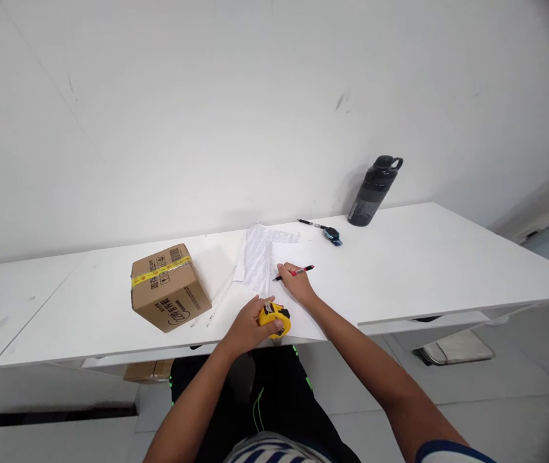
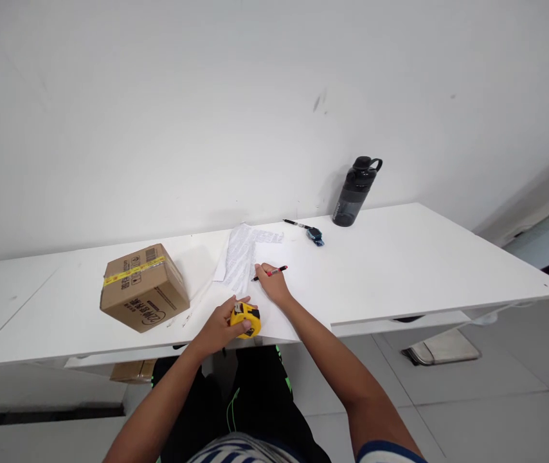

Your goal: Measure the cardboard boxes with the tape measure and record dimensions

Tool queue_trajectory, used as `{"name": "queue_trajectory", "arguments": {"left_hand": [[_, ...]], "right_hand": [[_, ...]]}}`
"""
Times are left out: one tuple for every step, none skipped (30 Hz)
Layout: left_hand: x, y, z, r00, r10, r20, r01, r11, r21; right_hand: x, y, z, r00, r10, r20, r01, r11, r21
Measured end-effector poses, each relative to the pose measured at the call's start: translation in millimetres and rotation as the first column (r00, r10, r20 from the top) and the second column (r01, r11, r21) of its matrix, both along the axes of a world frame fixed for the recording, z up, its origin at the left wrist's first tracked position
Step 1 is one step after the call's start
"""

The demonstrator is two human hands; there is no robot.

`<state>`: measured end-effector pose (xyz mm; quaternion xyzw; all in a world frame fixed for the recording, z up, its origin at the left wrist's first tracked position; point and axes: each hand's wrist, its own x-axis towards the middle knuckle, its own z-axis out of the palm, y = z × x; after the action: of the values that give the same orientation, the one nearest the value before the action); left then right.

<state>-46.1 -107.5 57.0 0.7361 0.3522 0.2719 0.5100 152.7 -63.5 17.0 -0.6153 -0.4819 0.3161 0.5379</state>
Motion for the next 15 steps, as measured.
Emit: {"name": "queue_trajectory", "arguments": {"left_hand": [[4, 2, -5.7, 0.999, 0.027, -0.019, -0.027, 1.0, 0.007], [6, 3, -11.3, 0.998, 0.043, -0.042, -0.043, 0.999, 0.006], [8, 5, -16.1, 0.997, 0.052, -0.063, -0.052, 0.999, -0.001], [9, 5, -19.9, 0.995, 0.057, -0.081, -0.058, 0.998, -0.01], [9, 6, -22.6, 0.994, 0.061, -0.095, -0.063, 0.998, -0.018], [8, 7, -24.2, 0.992, 0.065, -0.105, -0.068, 0.997, -0.024], [8, 7, -25.0, 0.991, 0.072, -0.11, -0.075, 0.997, -0.029], [7, 7, -25.3, 0.991, 0.082, -0.111, -0.086, 0.996, -0.034], [7, 7, -25.5, 0.99, 0.091, -0.108, -0.096, 0.995, -0.04], [7, 7, -25.6, 0.99, 0.098, -0.103, -0.103, 0.993, -0.048], [6, 7, -25.9, 0.99, 0.101, -0.097, -0.107, 0.993, -0.054], [6, 7, -26.3, 0.991, 0.102, -0.09, -0.107, 0.993, -0.058], [6, 7, -26.8, 0.992, 0.098, -0.085, -0.104, 0.993, -0.058], [7, 7, -27.4, 0.992, 0.094, -0.081, -0.098, 0.994, -0.055], [7, 8, -28.0, 0.993, 0.09, -0.079, -0.094, 0.994, -0.05]], "right_hand": [[0, 0, -0.1, 1.0, 0.001, 0.012, -0.001, 1.0, -0.001], [-1, 0, -0.4, 1.0, 0.006, 0.027, -0.006, 1.0, -0.002], [-1, 1, -0.8, 0.999, 0.013, 0.043, -0.013, 1.0, -0.004], [-2, 2, -1.3, 0.998, 0.022, 0.057, -0.022, 1.0, -0.006], [-2, 2, -1.8, 0.997, 0.031, 0.069, -0.03, 1.0, -0.008], [-2, 3, -2.2, 0.996, 0.04, 0.075, -0.04, 0.999, -0.01], [-2, 3, -2.6, 0.996, 0.05, 0.078, -0.049, 0.999, -0.011], [-2, 4, -3.0, 0.995, 0.055, 0.079, -0.055, 0.998, -0.011], [-2, 4, -3.3, 0.995, 0.055, 0.078, -0.054, 0.998, -0.01], [-2, 4, -3.7, 0.996, 0.05, 0.077, -0.05, 0.999, -0.008], [-2, 4, -4.0, 0.996, 0.047, 0.077, -0.046, 0.999, -0.008], [-1, 4, -4.4, 0.996, 0.048, 0.079, -0.047, 0.999, -0.007], [-1, 4, -4.7, 0.995, 0.052, 0.084, -0.052, 0.999, -0.003], [-1, 4, -5.1, 0.994, 0.057, 0.09, -0.057, 0.998, 0.003], [-1, 4, -5.4, 0.994, 0.055, 0.095, -0.056, 0.998, 0.011]]}}
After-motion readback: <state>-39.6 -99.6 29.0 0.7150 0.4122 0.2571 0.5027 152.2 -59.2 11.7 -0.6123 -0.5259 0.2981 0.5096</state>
